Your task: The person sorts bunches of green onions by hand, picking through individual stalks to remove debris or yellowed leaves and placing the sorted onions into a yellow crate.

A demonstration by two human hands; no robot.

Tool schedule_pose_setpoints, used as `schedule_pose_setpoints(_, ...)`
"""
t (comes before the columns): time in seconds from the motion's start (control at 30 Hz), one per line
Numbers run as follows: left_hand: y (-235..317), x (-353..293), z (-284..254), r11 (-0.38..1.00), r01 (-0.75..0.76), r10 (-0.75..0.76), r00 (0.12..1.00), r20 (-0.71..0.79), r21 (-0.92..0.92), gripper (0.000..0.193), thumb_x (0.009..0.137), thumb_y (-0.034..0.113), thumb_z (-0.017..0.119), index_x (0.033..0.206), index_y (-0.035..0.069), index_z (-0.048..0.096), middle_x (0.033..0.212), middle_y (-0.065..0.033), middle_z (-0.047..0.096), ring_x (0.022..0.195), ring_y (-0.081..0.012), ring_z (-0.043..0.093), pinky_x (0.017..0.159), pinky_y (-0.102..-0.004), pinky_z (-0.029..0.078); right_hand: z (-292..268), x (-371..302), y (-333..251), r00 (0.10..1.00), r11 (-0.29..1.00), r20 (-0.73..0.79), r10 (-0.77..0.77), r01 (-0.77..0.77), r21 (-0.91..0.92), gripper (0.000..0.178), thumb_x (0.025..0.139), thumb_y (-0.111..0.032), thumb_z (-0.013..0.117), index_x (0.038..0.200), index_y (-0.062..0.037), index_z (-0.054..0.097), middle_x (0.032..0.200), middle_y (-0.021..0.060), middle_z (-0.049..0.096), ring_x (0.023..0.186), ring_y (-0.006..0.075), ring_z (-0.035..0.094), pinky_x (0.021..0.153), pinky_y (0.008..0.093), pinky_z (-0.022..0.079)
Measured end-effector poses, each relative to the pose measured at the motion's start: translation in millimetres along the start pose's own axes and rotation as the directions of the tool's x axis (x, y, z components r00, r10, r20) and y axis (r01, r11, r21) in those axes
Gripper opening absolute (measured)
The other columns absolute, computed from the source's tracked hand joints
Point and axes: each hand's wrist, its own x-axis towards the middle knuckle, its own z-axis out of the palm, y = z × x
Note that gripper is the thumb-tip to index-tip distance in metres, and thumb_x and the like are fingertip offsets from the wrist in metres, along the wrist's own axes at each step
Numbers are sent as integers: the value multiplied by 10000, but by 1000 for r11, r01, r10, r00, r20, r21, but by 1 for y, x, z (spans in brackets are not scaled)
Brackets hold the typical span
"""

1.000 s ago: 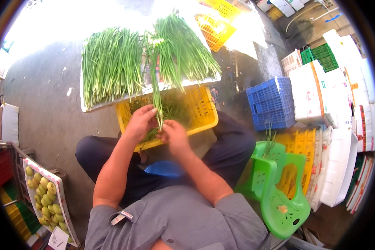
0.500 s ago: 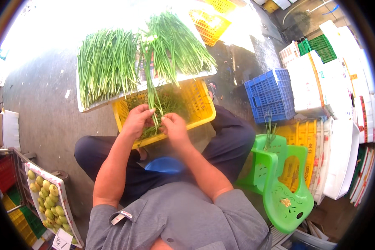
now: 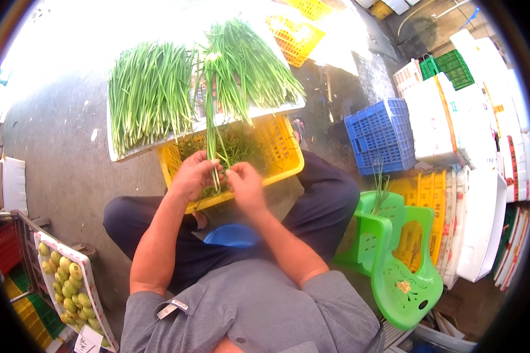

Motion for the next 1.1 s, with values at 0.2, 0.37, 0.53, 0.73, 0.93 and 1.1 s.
schedule_pose_setpoints(0.2,-1,-3,5,999,-19,20,1000,-19,36,164,866,114,660,971,64,545,867,-30,618,756,-137,607,674,-300,513,7,-6,7,981,949,46,-190,195,-248,140,890,-121,611,937,1,560,736,14,577,633,84,523,569,251,427)
schedule_pose_setpoints(0.37,-11,6,-8,999,-39,39,999,10,31,153,857,74,653,967,43,552,874,-33,619,770,-142,606,679,-298,508,12,-12,-4,972,927,73,-224,235,-293,135,897,-138,609,912,-7,577,742,9,577,636,74,519,556,239,415)
schedule_pose_setpoints(0.53,-12,7,-6,992,-54,52,998,22,112,137,857,57,634,973,20,570,900,-58,636,801,-154,622,709,-303,520,11,0,-11,998,996,-40,57,-60,-72,133,912,-158,601,907,-25,591,743,0,570,629,64,513,549,211,404)
schedule_pose_setpoints(0.73,-11,5,-8,980,-9,0,999,48,198,139,857,66,632,979,27,580,897,-77,641,792,-158,630,716,-309,533,3,16,-3,970,959,111,214,-230,163,145,912,-160,597,924,-17,578,764,18,559,633,96,528,566,220,443)
schedule_pose_setpoints(0.93,0,-8,1,992,7,-7,1000,-3,130,200,853,77,647,1027,33,560,872,-67,634,764,-158,630,679,-304,538,-32,20,22,985,932,-25,169,-152,330,204,901,-146,587,1027,15,579,859,59,586,690,149,578,640,267,511)
schedule_pose_setpoints(1.1,-3,-6,1,980,-39,43,999,-15,194,282,846,89,665,1096,24,551,855,-55,633,718,-149,624,657,-292,535,-46,11,-2,996,967,-84,1,-23,-255,374,908,-167,588,1206,50,524,875,70,615,693,113,569,620,255,491)
